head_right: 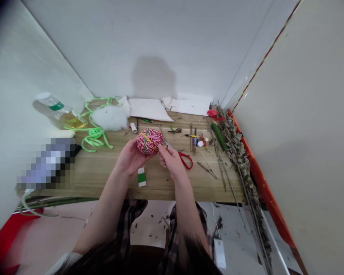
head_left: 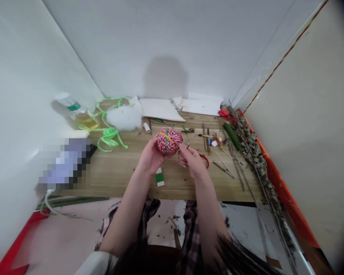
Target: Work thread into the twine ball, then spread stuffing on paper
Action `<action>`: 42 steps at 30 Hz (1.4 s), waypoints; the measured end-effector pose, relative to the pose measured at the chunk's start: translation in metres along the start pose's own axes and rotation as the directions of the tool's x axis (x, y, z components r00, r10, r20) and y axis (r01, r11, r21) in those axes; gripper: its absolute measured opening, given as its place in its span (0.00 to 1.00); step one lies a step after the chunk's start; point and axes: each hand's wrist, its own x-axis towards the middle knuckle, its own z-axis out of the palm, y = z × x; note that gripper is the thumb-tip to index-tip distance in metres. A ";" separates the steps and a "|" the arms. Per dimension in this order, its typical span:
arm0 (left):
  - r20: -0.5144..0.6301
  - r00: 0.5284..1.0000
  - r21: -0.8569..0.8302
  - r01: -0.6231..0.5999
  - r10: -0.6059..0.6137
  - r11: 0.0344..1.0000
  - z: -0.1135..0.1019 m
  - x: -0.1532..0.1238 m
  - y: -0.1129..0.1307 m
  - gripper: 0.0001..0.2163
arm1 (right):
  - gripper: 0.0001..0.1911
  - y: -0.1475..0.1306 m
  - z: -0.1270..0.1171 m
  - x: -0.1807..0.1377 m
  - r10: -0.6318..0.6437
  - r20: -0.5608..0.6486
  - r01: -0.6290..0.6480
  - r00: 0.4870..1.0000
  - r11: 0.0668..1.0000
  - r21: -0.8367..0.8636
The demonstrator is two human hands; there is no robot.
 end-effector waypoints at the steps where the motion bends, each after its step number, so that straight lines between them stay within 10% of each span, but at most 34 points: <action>1: -0.008 1.000 0.005 -0.024 0.024 1.000 0.000 0.000 0.000 0.18 | 0.30 0.000 -0.001 0.000 0.000 -0.008 0.000 1.000 1.000 -0.006; 19: 0.006 0.984 0.404 -0.163 0.176 0.900 -0.006 -0.002 -0.006 0.39 | 0.28 0.001 -0.003 0.000 -0.014 -0.034 0.013 0.999 0.999 -0.032; 42: 0.000 0.946 0.567 -0.268 0.325 0.779 -0.004 0.000 -0.011 0.31 | 0.28 0.005 -0.004 0.001 -0.004 -0.054 -0.001 0.999 0.995 -0.099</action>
